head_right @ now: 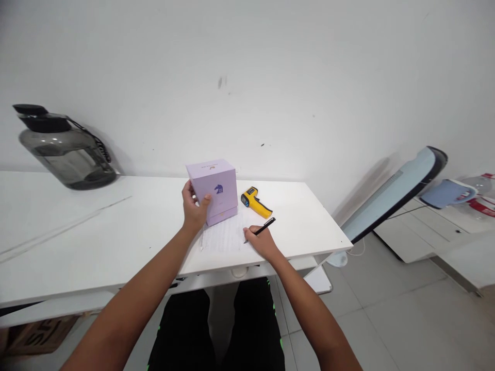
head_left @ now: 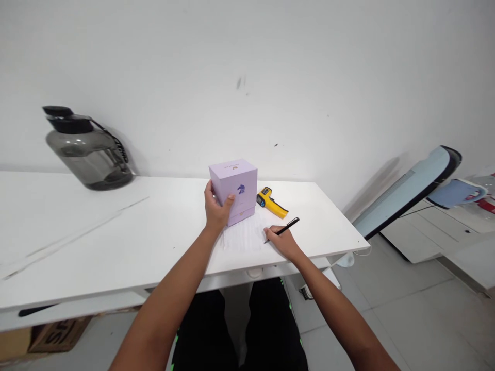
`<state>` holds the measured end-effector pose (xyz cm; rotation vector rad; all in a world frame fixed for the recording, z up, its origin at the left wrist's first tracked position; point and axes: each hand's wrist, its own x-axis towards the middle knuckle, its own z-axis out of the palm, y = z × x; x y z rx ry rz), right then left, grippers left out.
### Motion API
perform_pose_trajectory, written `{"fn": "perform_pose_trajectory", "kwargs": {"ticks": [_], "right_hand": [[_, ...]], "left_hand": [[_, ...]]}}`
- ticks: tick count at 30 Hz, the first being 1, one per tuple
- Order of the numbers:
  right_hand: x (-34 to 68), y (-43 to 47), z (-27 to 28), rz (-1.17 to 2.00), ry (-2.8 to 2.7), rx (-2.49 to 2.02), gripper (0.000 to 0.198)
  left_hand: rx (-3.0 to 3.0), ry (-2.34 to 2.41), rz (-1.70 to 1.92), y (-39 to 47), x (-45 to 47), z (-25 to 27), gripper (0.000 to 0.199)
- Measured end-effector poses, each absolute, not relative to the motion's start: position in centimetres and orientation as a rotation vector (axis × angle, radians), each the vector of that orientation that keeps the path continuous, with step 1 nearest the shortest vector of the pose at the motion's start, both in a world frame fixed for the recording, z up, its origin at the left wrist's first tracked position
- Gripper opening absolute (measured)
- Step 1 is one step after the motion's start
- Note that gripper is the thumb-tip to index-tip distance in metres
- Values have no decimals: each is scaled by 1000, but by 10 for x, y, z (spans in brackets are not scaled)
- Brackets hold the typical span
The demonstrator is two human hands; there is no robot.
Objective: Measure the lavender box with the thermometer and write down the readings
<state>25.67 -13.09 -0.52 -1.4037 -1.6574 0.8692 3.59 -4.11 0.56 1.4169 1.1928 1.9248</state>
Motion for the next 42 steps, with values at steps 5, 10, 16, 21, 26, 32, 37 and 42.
{"fn": "perform_pose_trajectory", "kwargs": {"ticks": [5, 10, 16, 21, 26, 32, 37, 42], "right_hand": [[257, -131, -5, 853, -1628, -1407, 38], [255, -134, -1, 831, -1637, -1402, 40], [255, -133, -2, 819, -1635, -1401, 41], [256, -133, -3, 828, -1641, -1400, 41], [257, -133, -3, 821, -1627, -1401, 40], [257, -132, -4, 818, -1641, -1397, 40], [258, -131, -4, 882, -1670, -1388, 40], [257, -131, 0, 888, -1648, -1384, 39]], "left_hand": [[1407, 1189, 1925, -39, 35, 2, 94], [1421, 1193, 1909, -39, 35, 2, 93], [1470, 1182, 1890, -39, 35, 0, 95], [1479, 1188, 1886, -39, 36, 0, 95], [1474, 1182, 1897, -39, 37, 1, 94], [1511, 1202, 1878, -37, 36, -2, 96], [1554, 1210, 1876, -36, 36, -4, 94], [1578, 1217, 1873, -34, 35, -6, 95]]}}
